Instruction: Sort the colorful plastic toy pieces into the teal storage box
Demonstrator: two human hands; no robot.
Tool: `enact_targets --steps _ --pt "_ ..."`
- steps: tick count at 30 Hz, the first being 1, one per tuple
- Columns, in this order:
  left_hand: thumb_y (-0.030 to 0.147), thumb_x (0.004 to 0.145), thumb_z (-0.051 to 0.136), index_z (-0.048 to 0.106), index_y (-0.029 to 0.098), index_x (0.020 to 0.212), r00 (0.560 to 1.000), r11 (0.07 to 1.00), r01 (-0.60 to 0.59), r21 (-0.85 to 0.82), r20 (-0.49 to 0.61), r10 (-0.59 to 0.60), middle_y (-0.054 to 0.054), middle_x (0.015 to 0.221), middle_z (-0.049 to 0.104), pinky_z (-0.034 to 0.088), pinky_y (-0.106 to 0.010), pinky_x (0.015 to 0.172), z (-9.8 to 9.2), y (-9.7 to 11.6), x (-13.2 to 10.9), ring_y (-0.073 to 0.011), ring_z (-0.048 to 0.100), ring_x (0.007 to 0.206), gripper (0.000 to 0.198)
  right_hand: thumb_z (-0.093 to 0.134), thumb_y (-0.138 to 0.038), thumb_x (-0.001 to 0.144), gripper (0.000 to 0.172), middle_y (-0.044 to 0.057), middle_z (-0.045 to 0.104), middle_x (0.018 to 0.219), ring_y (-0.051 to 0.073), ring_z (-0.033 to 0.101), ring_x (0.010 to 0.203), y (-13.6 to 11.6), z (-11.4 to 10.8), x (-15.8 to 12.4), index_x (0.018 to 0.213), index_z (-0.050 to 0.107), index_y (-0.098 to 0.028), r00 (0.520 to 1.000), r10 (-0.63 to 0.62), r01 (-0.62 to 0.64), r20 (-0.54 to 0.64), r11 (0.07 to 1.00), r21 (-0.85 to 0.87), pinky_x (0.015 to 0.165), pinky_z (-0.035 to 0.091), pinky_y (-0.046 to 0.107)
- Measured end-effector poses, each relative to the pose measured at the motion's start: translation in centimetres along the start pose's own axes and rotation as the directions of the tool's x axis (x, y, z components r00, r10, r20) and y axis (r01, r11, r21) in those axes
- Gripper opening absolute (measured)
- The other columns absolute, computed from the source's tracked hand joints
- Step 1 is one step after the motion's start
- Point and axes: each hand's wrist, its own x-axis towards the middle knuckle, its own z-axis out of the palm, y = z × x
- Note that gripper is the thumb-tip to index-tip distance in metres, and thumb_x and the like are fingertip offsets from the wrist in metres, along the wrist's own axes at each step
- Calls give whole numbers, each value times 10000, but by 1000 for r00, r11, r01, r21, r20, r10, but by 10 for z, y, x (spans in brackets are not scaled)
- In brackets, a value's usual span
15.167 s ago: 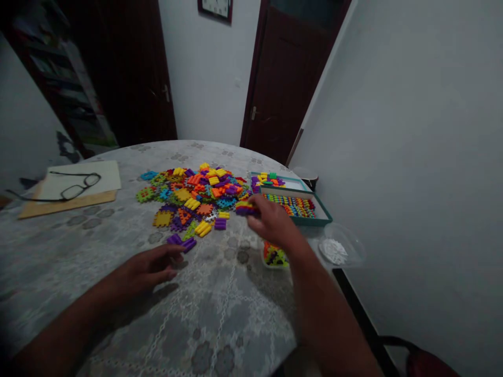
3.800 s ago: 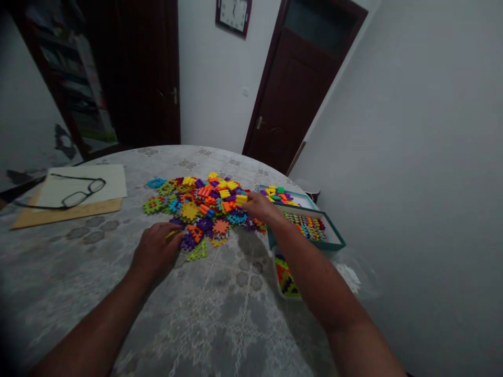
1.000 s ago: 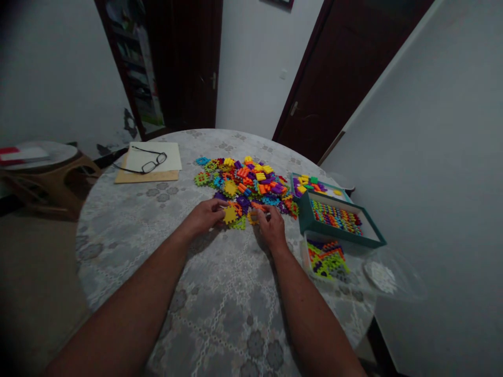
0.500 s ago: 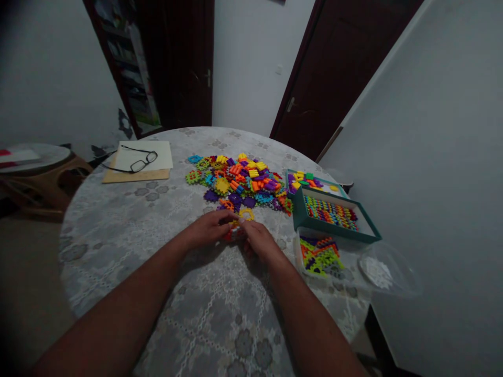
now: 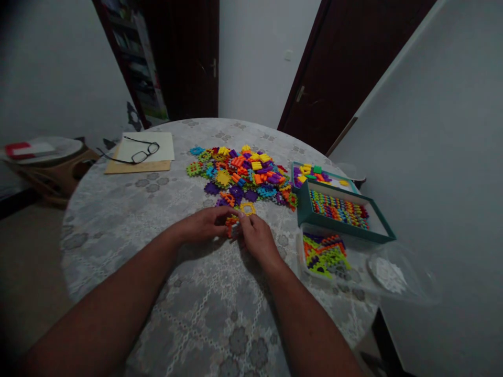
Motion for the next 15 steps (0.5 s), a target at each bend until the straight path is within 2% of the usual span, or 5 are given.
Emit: enact_targets --steps 5,8,10,12,15 --pt "119 832 666 671 179 1424 993 996 87 30 -85 -84 -49 930 733 470 -290 706 -2 -9 2 -182 625 783 595 506 -840 969 627 3 607 581 158 577 455 -3 -7 -2 815 591 -238 997 70 -69 -34 997 31 417 436 247" --pt "119 846 657 668 175 1427 987 994 100 43 -133 -93 -72 1009 756 485 -293 727 -1 -6 3 -186 640 818 584 456 -873 974 659 -5 598 558 162 569 433 -3 -12 -3 816 577 -244 995 88 -87 -46 996 32 419 427 252" --pt "115 845 659 673 180 1416 982 995 91 42 -169 -83 -91 1090 769 500 -299 757 2 -3 4 -193 659 865 575 399 -848 1014 661 -2 597 568 165 584 469 -2 -12 -3 802 571 -246 998 33 -35 -58 999 -37 455 422 253" --pt "120 847 660 677 180 1397 978 996 84 35 -192 -76 -96 1116 770 507 -302 763 5 -2 5 -193 667 874 554 358 -780 1066 645 13 606 597 171 599 539 -1 -11 -4 770 566 -246 995 -70 56 -74 983 -175 523 415 262" --pt "150 852 680 701 181 1322 981 997 80 -7 -178 -80 -77 1031 764 493 -290 715 7 -2 5 -181 653 817 472 418 -641 1104 557 45 641 680 191 605 658 0 -7 -3 743 569 -245 968 -233 177 -91 893 -413 624 373 289"
